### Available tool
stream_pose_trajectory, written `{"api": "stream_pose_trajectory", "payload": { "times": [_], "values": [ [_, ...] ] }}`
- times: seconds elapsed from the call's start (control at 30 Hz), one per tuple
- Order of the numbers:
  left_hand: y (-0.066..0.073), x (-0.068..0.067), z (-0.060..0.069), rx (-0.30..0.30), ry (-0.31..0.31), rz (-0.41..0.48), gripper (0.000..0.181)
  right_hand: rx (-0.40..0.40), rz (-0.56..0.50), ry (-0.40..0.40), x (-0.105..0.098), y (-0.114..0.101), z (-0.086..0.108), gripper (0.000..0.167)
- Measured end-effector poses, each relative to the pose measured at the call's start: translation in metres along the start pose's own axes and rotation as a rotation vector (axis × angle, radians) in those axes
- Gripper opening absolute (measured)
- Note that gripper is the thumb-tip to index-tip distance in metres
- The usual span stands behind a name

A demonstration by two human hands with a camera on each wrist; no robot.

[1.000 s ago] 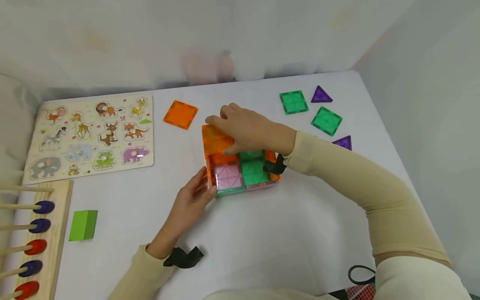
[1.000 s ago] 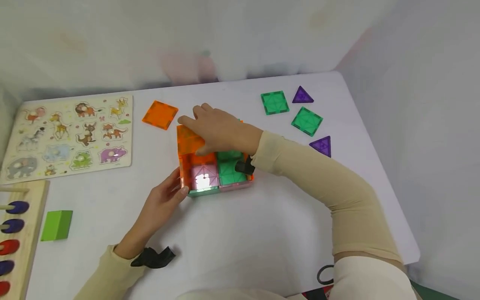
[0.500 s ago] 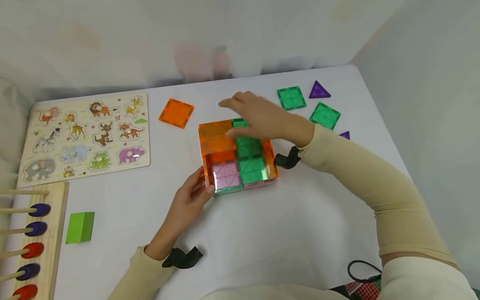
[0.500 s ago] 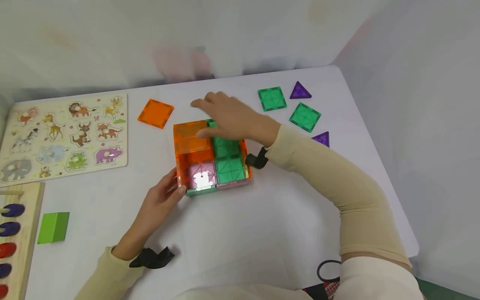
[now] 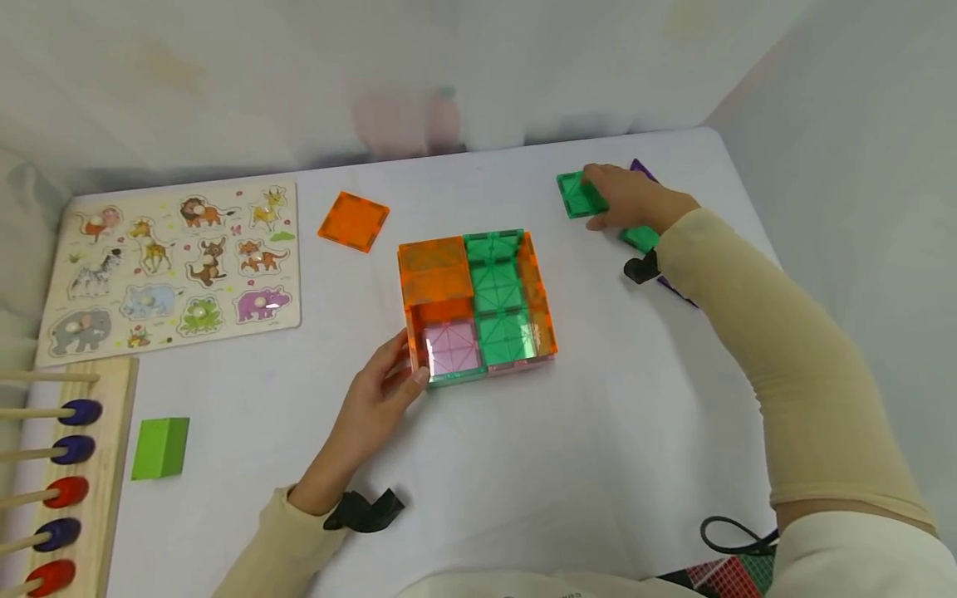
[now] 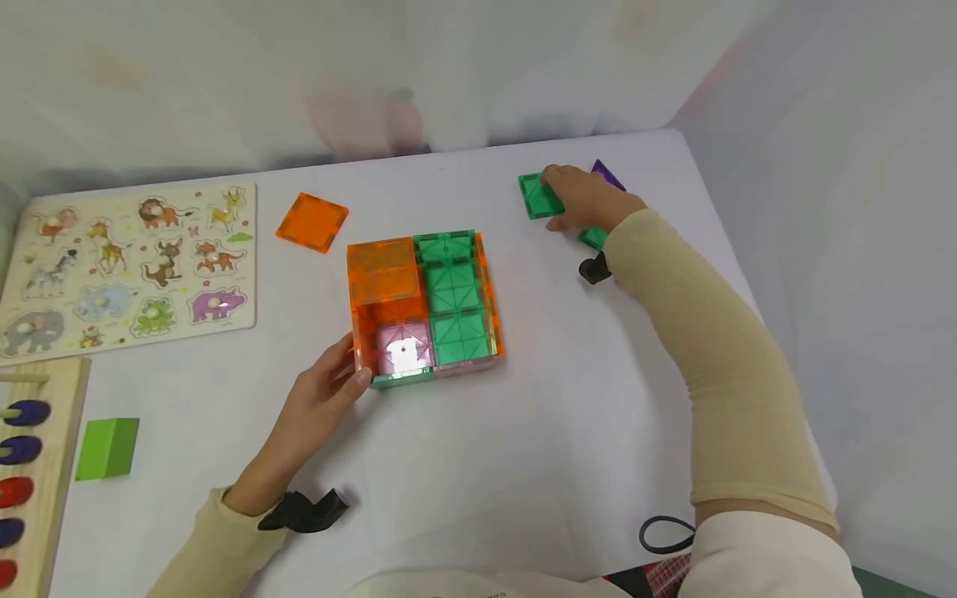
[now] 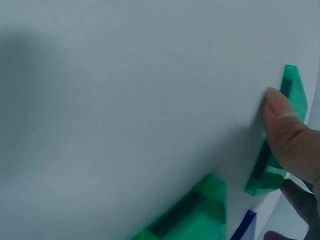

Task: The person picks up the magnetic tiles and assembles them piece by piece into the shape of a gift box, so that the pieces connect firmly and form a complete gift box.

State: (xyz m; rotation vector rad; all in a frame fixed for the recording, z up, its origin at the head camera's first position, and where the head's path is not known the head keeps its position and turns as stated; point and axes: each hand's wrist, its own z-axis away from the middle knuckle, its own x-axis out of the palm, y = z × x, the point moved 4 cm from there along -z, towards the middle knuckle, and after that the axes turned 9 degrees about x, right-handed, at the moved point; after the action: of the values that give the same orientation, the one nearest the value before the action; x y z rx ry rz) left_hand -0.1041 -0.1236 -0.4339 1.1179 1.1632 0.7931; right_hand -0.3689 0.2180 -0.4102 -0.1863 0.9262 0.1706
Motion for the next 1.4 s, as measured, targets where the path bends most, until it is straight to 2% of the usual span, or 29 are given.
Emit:
{"api": "stream_pose_trajectory", "payload": {
  "times": [0.1, 0.23, 0.33, 0.43, 0.5, 0.57, 0.67, 0.7, 0.8, 0.9, 1.03, 1.23, 1.4],
  "values": [
    [0.002, 0.000, 0.000, -0.006, 0.003, -0.013, 0.067, -0.010, -0.021, 0.054, 0.002, 0.006, -0.002, 0.073],
    [0.001, 0.002, -0.001, -0.025, -0.006, 0.003, 0.067, -0.015, -0.032, 0.078, 0.003, 0.014, -0.002, 0.071],
    [0.002, 0.005, -0.002, -0.040, -0.012, 0.014, 0.068, -0.021, 0.005, 0.105, 0.006, 0.020, -0.002, 0.070],
    [0.002, 0.005, -0.002, -0.046, -0.012, 0.008, 0.068, -0.036, 0.064, 0.182, 0.006, 0.020, 0.004, 0.071],
    [0.002, 0.005, -0.002, -0.046, -0.012, 0.001, 0.068, -0.051, 0.025, 0.238, 0.002, 0.012, 0.016, 0.073],
    [0.002, 0.005, -0.002, -0.041, -0.014, -0.002, 0.068, -0.095, -0.075, 0.296, -0.005, -0.002, 0.034, 0.074],
    [0.003, 0.003, -0.002, -0.028, -0.014, -0.009, 0.067, -0.226, -0.192, 0.336, -0.012, -0.037, 0.067, 0.073],
    [0.004, 0.003, -0.003, -0.023, -0.014, -0.013, 0.067, -0.284, -0.197, 0.345, -0.012, -0.051, 0.076, 0.073],
    [0.006, 0.001, -0.004, -0.020, -0.011, -0.026, 0.066, -0.435, -0.118, 0.368, -0.005, -0.088, 0.098, 0.072],
    [0.005, 0.001, -0.005, -0.021, -0.011, -0.030, 0.066, -0.522, -0.067, 0.399, 0.005, -0.109, 0.106, 0.071],
    [0.003, 0.002, -0.006, -0.020, -0.015, -0.015, 0.065, -0.542, -0.043, 0.424, 0.013, -0.117, 0.104, 0.070],
    [0.003, 0.004, -0.008, -0.006, -0.038, -0.003, 0.064, -0.523, -0.005, 0.468, 0.021, -0.117, 0.104, 0.071],
    [0.005, 0.003, -0.009, -0.001, -0.055, -0.011, 0.064, -0.508, -0.042, 0.479, 0.025, -0.116, 0.107, 0.070]
  ]
}}
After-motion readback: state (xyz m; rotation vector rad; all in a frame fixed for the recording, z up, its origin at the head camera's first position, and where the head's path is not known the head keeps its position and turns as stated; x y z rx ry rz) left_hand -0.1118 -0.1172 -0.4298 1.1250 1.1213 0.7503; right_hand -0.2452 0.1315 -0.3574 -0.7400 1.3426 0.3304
